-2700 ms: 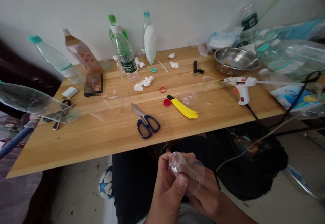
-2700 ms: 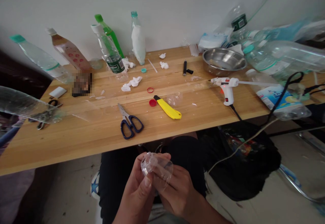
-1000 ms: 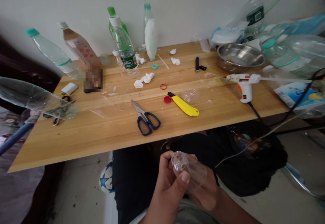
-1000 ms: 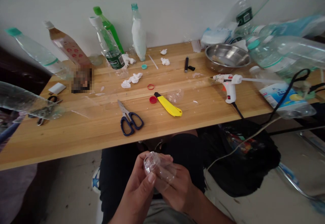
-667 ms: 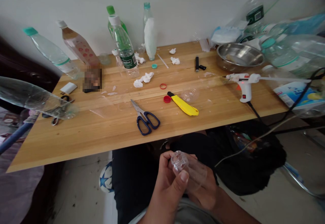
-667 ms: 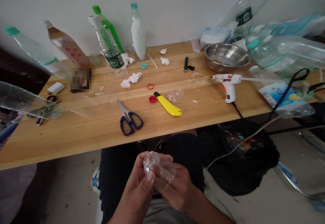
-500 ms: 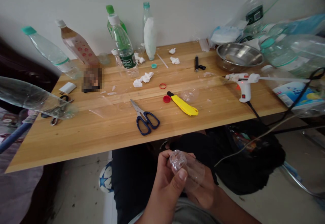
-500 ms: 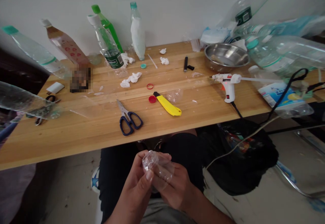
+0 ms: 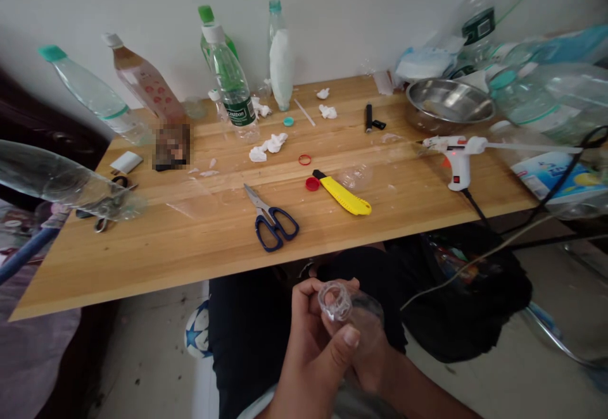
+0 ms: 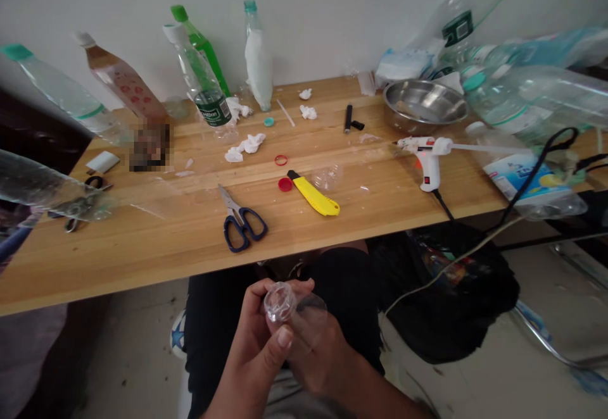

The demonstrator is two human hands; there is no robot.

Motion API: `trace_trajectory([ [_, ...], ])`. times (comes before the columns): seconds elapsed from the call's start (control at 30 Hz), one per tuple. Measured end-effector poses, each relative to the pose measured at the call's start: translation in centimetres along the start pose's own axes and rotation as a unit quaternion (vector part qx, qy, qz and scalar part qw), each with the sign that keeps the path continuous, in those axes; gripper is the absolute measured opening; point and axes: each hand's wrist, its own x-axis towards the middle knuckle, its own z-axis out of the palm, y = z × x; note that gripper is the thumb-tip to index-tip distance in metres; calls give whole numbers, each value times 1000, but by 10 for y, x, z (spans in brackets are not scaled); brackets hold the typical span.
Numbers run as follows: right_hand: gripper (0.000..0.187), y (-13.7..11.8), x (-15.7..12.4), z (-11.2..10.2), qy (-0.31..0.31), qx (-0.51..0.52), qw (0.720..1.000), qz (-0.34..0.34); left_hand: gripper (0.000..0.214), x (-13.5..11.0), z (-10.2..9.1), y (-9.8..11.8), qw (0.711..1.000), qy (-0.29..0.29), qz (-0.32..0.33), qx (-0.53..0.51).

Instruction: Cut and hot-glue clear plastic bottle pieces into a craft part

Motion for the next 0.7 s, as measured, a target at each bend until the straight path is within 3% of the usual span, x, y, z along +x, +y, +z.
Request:
trace_trajectory([
  [0.13, 44, 1, 4, -7, -8, 46, 999, -17, 46, -2, -3, 0, 1000, -2, 11, 19],
  [0.2, 41, 4, 3, -12, 20, 51, 998, -42, 48, -2, -5, -2, 1000, -12, 13, 21],
  [0.3, 42, 9, 1, -16, 62, 18, 993, -95, 51, -3, -6, -5, 999, -30, 11, 13],
  [0.4, 47, 11, 1, -16, 55, -35, 992, -110, 50, -3, -6, -6, 999, -28, 14, 8],
  [0.7, 35, 8, -3, -5, 27, 29, 999, -2, 49, 0, -4, -6, 1000, -7, 24, -12],
])
